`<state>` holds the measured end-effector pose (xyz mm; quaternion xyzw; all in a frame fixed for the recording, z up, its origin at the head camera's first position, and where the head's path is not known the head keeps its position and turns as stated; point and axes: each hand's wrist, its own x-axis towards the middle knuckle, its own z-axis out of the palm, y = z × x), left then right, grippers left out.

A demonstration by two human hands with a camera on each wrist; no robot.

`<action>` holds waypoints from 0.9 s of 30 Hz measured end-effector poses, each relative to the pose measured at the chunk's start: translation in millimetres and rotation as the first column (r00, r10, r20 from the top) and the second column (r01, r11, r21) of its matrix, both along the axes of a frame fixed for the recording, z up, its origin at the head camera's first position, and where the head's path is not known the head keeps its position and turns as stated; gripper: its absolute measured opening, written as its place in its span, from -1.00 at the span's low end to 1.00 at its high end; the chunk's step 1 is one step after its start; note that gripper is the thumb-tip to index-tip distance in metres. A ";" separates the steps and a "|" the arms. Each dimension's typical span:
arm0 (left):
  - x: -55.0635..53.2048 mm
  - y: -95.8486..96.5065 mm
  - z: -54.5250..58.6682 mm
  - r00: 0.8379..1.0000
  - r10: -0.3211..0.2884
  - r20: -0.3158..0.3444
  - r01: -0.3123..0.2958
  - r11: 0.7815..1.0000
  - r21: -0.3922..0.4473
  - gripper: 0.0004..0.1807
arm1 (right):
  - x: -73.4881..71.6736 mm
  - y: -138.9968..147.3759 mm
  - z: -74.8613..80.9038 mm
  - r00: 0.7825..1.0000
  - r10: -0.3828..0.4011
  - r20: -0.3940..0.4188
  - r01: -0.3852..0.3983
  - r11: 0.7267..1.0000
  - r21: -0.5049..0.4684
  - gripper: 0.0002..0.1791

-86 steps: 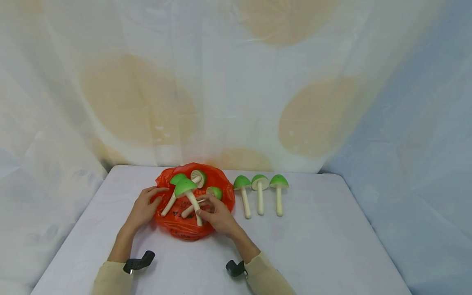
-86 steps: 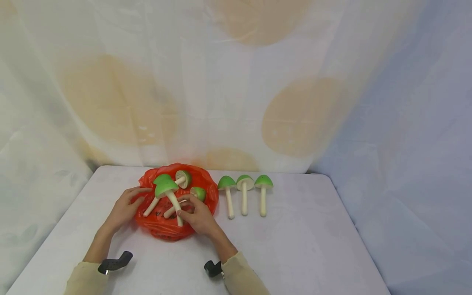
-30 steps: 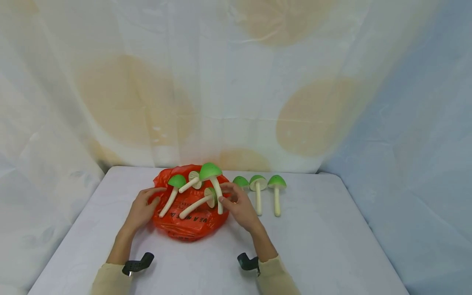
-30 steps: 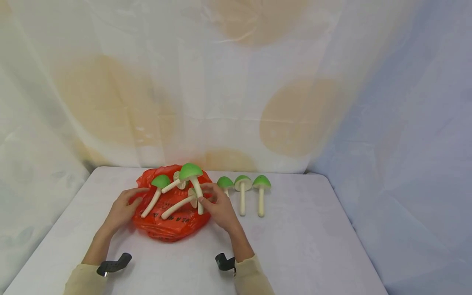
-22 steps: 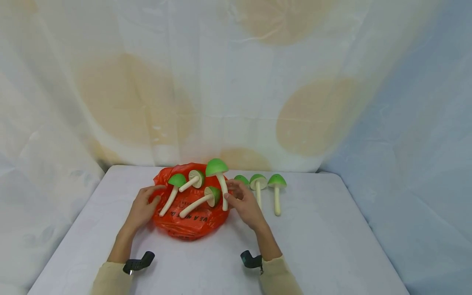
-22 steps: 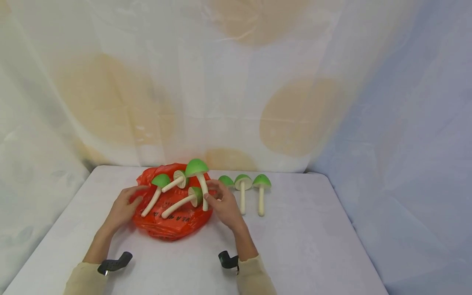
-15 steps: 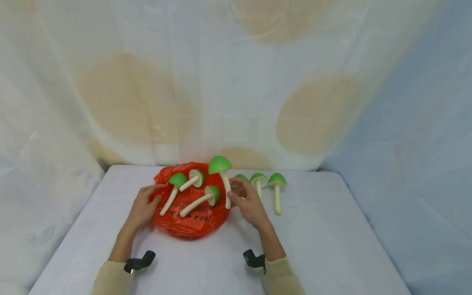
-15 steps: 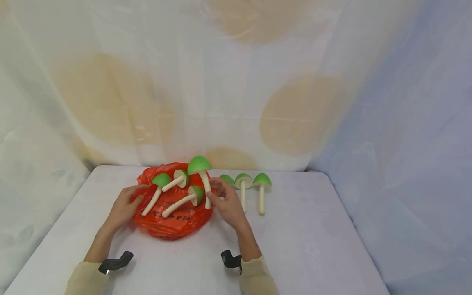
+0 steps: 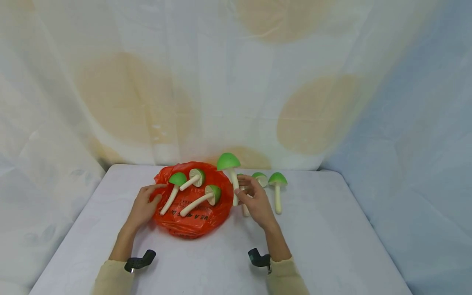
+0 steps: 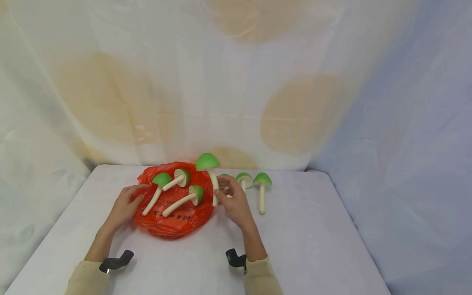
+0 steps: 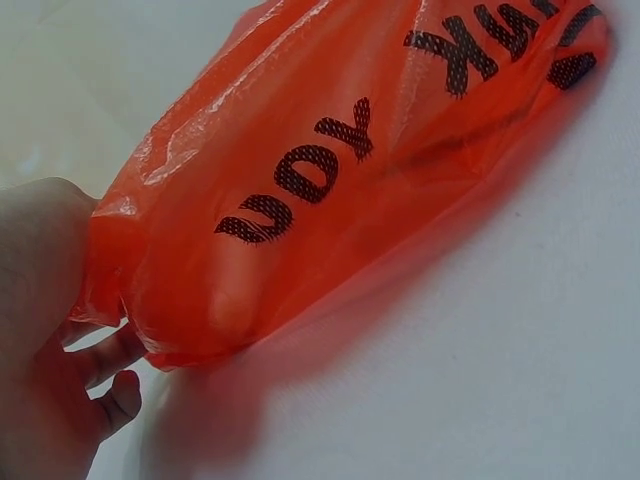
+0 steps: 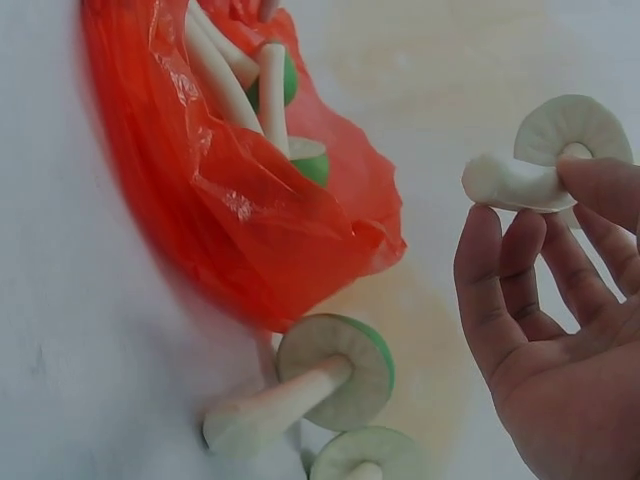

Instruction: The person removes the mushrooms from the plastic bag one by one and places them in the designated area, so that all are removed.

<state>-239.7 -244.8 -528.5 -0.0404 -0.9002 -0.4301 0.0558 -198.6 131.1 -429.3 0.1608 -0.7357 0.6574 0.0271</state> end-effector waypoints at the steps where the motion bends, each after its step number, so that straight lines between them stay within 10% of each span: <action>1: 0.0 0.1 0.0 1.000 -0.003 -0.003 0.003 1.000 0.000 -0.62 | -0.3 1.7 -0.3 1.000 -0.006 0.000 0.006 1.000 -0.001 -0.57; 27: -2.4 -0.3 -4.2 1.000 -0.004 -0.005 0.004 1.000 -0.011 -0.63 | -17.7 72.3 -47.8 0.983 -0.183 0.013 0.183 0.978 -0.098 -0.51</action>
